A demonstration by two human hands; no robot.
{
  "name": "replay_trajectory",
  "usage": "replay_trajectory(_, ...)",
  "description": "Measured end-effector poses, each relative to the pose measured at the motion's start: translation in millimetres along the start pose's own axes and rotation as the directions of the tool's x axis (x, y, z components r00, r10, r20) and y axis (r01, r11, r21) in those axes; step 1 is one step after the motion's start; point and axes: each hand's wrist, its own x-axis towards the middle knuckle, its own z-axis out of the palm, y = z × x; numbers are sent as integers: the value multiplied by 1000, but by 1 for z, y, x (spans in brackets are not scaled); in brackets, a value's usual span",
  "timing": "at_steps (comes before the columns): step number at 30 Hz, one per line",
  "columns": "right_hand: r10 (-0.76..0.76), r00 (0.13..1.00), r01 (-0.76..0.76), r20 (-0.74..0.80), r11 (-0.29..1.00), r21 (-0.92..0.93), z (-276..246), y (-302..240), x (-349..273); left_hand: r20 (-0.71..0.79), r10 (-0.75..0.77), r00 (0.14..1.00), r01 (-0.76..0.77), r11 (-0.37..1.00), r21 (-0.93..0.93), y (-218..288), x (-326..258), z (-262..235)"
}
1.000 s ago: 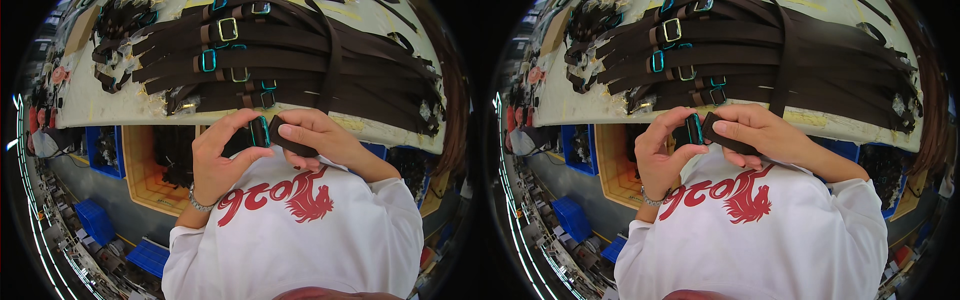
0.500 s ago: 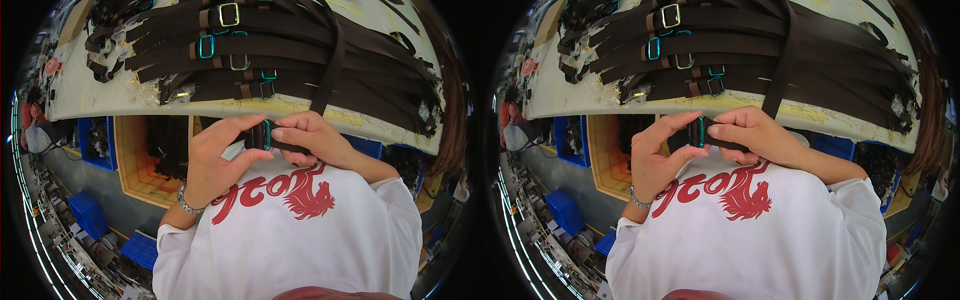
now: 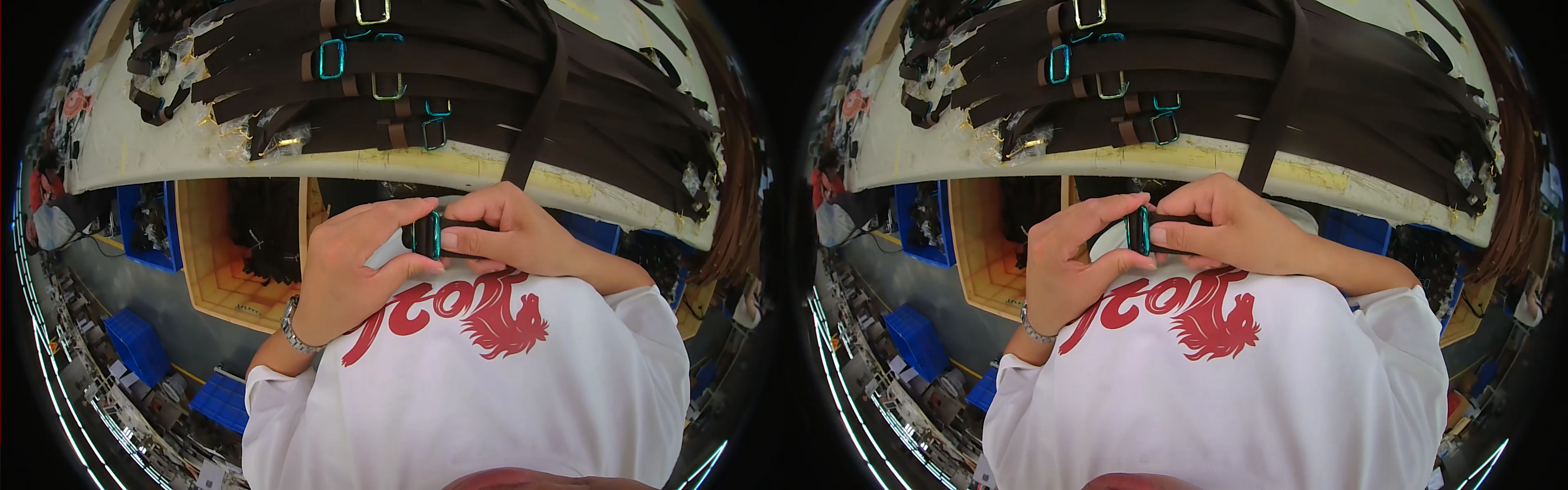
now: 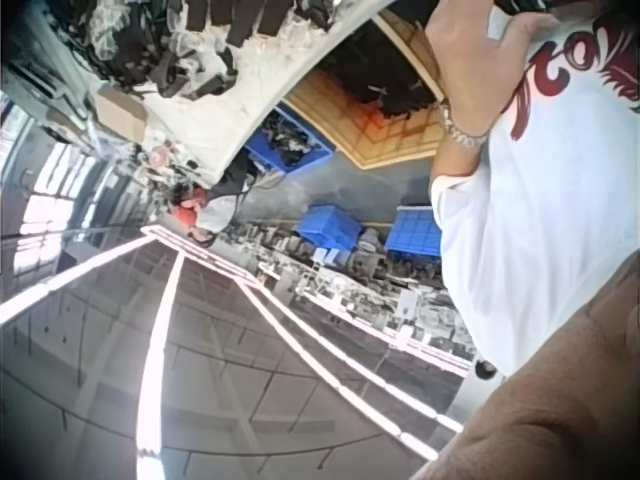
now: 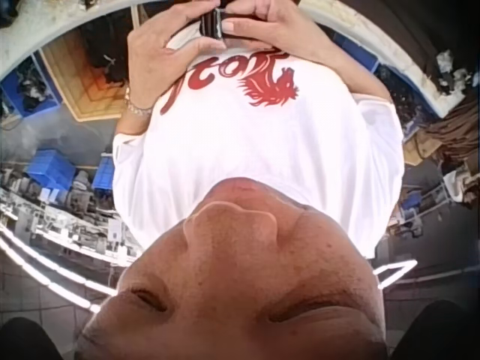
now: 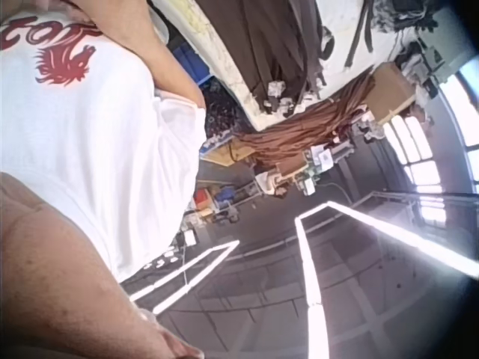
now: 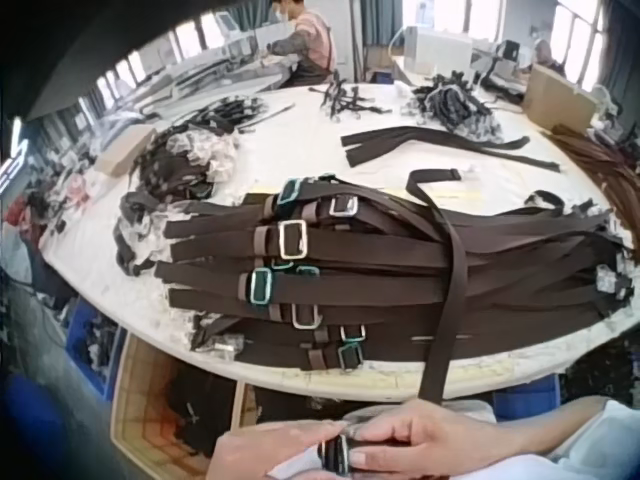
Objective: The person repeatedly picks up brown fabric straps and teal plastic buckles from a workbench, threads the strap ends through the buckles, and folds the strap back to secure it. They handle the items one at a time and place the finished straps back on the table.
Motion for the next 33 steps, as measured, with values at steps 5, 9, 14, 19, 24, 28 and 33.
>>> replay_trajectory(5,0,996,13,94,991,-137,-3,5,2,58,39,998,-38,999,-28,-7,-4,0)
replay_trajectory(9,59,984,-83,170,988,132,-9,19,7,49,-15,999,17,999,-40,-6,-8,0)
replay_trajectory(14,84,994,-92,68,988,127,-2,14,10,115,-197,974,216,956,-199,-11,-2,1)
replay_trajectory(19,62,998,-62,-24,998,-4,2,9,7,96,-179,979,198,946,-255,-21,-6,4)
replay_trajectory(24,59,998,-59,39,998,8,-4,12,6,163,-205,965,233,956,-177,-12,-3,1)
replay_trajectory(28,63,997,-65,37,996,69,0,21,4,135,-187,973,221,924,-314,-20,-7,12)
replay_trajectory(33,51,999,-51,6,999,10,-3,14,13,100,-118,988,126,989,-75,-3,2,-14)
